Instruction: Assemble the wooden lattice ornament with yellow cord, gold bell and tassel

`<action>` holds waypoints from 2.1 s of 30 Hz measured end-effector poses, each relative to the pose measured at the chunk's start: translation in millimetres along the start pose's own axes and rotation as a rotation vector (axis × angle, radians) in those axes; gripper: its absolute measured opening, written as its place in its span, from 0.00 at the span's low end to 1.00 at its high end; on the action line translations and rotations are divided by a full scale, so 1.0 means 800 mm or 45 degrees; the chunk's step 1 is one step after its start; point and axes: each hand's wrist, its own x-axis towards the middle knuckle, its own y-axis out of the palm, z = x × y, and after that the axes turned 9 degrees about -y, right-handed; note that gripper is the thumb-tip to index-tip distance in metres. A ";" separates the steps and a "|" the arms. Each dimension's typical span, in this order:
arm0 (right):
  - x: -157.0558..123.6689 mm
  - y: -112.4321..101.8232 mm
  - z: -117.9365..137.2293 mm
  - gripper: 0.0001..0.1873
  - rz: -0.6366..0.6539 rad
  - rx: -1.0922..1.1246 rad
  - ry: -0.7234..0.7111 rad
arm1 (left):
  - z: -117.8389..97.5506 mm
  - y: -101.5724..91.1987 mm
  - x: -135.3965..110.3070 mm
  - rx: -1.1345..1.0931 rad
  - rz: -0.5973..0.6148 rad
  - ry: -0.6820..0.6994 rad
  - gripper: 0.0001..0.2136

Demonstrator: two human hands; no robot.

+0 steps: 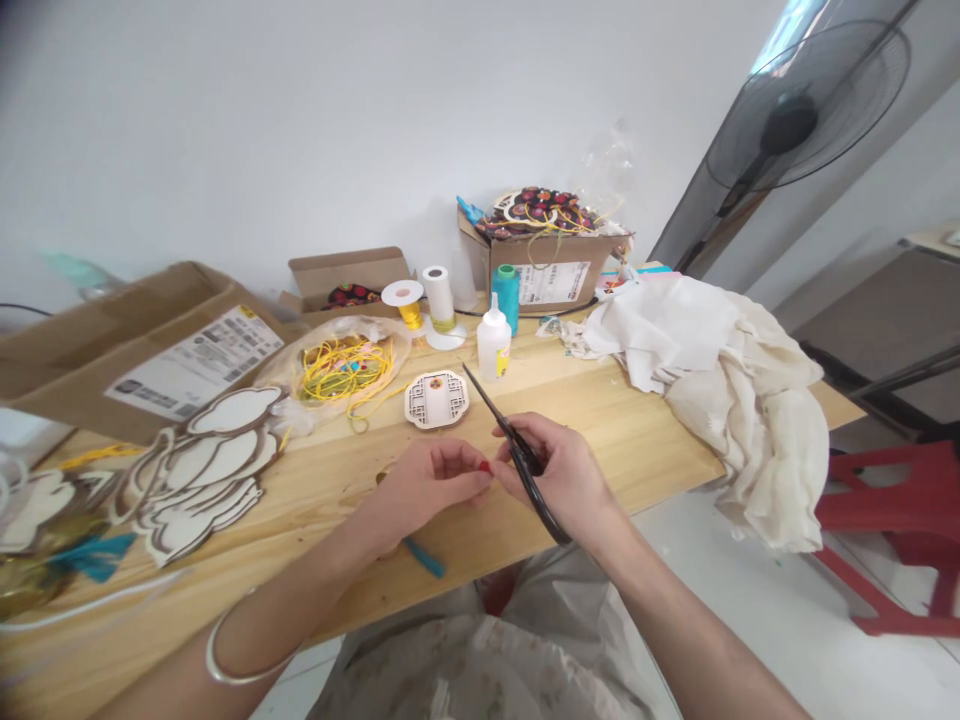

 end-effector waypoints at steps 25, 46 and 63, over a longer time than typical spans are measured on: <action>-0.012 -0.029 -0.014 0.21 0.135 -0.299 -0.065 | -0.003 0.000 0.001 -0.420 -0.077 0.119 0.08; -0.015 -0.007 0.024 0.24 0.386 -0.264 0.088 | -0.004 0.003 -0.002 -0.654 -0.064 0.105 0.07; -0.017 -0.005 0.017 0.21 0.356 -0.260 0.103 | -0.004 0.004 0.000 -0.672 -0.054 0.121 0.06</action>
